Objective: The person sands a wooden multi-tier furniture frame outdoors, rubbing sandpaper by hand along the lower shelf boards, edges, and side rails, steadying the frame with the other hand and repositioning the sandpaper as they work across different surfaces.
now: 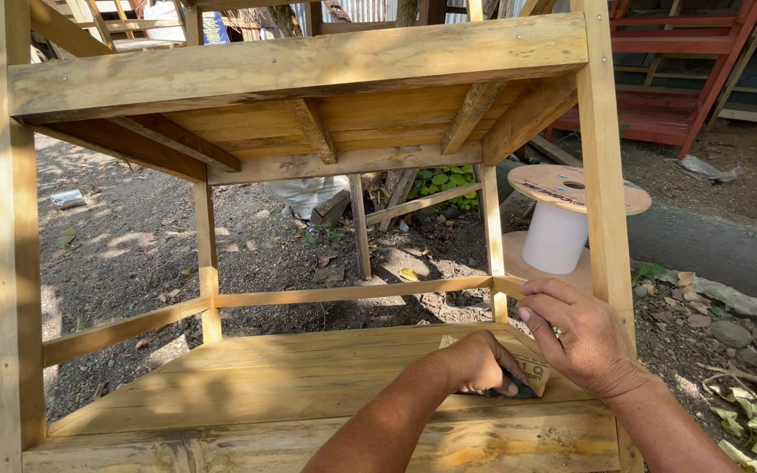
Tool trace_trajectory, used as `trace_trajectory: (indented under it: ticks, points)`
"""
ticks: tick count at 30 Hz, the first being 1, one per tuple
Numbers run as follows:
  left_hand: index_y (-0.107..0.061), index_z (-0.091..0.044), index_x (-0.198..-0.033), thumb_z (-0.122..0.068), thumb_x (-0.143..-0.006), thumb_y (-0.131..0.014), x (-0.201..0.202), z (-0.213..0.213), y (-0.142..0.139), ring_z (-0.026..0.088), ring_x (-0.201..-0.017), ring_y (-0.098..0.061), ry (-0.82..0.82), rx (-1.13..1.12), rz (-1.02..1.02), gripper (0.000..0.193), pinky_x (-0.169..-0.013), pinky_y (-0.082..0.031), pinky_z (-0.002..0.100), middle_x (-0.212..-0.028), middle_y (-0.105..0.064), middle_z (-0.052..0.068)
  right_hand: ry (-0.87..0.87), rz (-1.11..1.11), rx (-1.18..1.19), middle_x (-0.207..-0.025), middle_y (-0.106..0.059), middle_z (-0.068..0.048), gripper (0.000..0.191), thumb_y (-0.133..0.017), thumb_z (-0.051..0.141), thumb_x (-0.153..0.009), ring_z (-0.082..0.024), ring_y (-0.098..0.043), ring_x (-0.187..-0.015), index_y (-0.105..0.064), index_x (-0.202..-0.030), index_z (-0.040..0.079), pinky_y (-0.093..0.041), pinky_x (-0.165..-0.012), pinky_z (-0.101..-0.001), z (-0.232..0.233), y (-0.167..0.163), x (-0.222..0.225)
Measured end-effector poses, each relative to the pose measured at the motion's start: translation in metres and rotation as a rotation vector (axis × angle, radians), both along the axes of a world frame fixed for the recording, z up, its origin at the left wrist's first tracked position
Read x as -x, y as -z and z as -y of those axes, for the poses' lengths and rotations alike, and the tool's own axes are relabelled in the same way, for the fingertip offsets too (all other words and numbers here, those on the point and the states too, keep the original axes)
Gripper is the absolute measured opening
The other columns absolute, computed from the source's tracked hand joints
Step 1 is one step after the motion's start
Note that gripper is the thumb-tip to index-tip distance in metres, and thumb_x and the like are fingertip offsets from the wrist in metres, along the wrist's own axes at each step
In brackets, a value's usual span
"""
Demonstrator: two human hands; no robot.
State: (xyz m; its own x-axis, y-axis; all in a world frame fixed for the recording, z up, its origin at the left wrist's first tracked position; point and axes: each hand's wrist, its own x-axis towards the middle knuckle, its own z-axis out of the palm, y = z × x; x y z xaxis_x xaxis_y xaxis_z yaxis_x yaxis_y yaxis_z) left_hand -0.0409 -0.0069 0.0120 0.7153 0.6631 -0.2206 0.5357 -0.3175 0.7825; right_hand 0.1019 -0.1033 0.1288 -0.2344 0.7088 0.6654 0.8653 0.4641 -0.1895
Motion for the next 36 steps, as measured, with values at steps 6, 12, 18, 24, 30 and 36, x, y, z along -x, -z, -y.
trace_trajectory:
  ticks: [6,12,18,24,30,36]
  points:
    - [-0.079,-0.028,-0.119,-0.007,-0.086,-0.072,-0.005,0.004,-0.004,0.024,-0.088,-0.073,-0.176,-0.279,-0.202,0.040,-0.077,-0.061,0.036,-0.114,-0.077,0.007,-0.029,0.006,-0.076,-0.108,-0.075,-0.001,0.011,-0.071,0.016,-0.087,-0.022,-0.075,-0.083,-0.075,-0.093,0.008,-0.060,-0.072,-0.0346,0.000,0.001,0.001]
    - [-0.078,-0.027,-0.119,-0.014,-0.090,-0.070,-0.002,0.008,-0.008,0.026,-0.068,-0.075,-0.178,-0.102,-0.197,0.033,-0.062,-0.063,0.036,-0.102,-0.079,0.011,-0.001,0.009,-0.046,-0.108,-0.075,-0.001,0.010,-0.072,0.017,-0.086,-0.021,-0.075,-0.081,-0.075,-0.091,0.009,-0.061,-0.070,-0.0342,0.001,-0.001,0.001]
    - [-0.079,-0.030,-0.118,-0.016,-0.086,-0.077,0.005,0.014,-0.013,0.024,-0.066,-0.070,-0.290,0.023,-0.097,0.034,-0.058,-0.061,0.038,-0.101,-0.078,0.010,-0.043,-0.019,-0.098,-0.106,-0.075,-0.002,0.008,-0.072,0.015,-0.086,-0.021,-0.075,-0.084,-0.075,-0.091,0.008,-0.061,-0.072,-0.0341,0.001,0.000,0.002]
    - [-0.076,-0.029,-0.118,-0.017,-0.086,-0.080,-0.009,0.018,-0.029,0.019,-0.079,-0.071,-0.114,-0.053,-0.324,0.034,-0.070,-0.063,0.036,-0.109,-0.076,0.004,-0.024,0.034,-0.055,-0.106,-0.076,-0.002,0.011,-0.072,0.017,-0.086,-0.022,-0.074,-0.083,-0.075,-0.090,0.008,-0.060,-0.071,-0.0350,0.002,-0.002,0.003]
    - [-0.080,-0.023,-0.118,-0.011,-0.083,-0.075,-0.011,0.010,-0.019,0.026,-0.086,-0.076,-0.144,-0.147,-0.160,0.037,-0.074,-0.062,0.037,-0.109,-0.078,0.008,-0.041,0.027,-0.058,-0.106,-0.075,-0.002,0.010,-0.071,0.018,-0.086,-0.020,-0.075,-0.083,-0.076,-0.089,0.009,-0.060,-0.071,-0.0342,0.003,-0.002,0.002]
    - [-0.080,-0.023,-0.113,-0.013,-0.079,-0.081,0.002,0.015,-0.014,0.027,-0.085,-0.075,-0.179,-0.111,-0.087,0.036,-0.073,-0.064,0.038,-0.108,-0.077,0.009,-0.039,0.021,-0.063,-0.105,-0.075,-0.002,0.011,-0.072,0.017,-0.085,-0.022,-0.074,-0.082,-0.076,-0.091,0.008,-0.060,-0.071,-0.0352,0.003,-0.002,0.002]
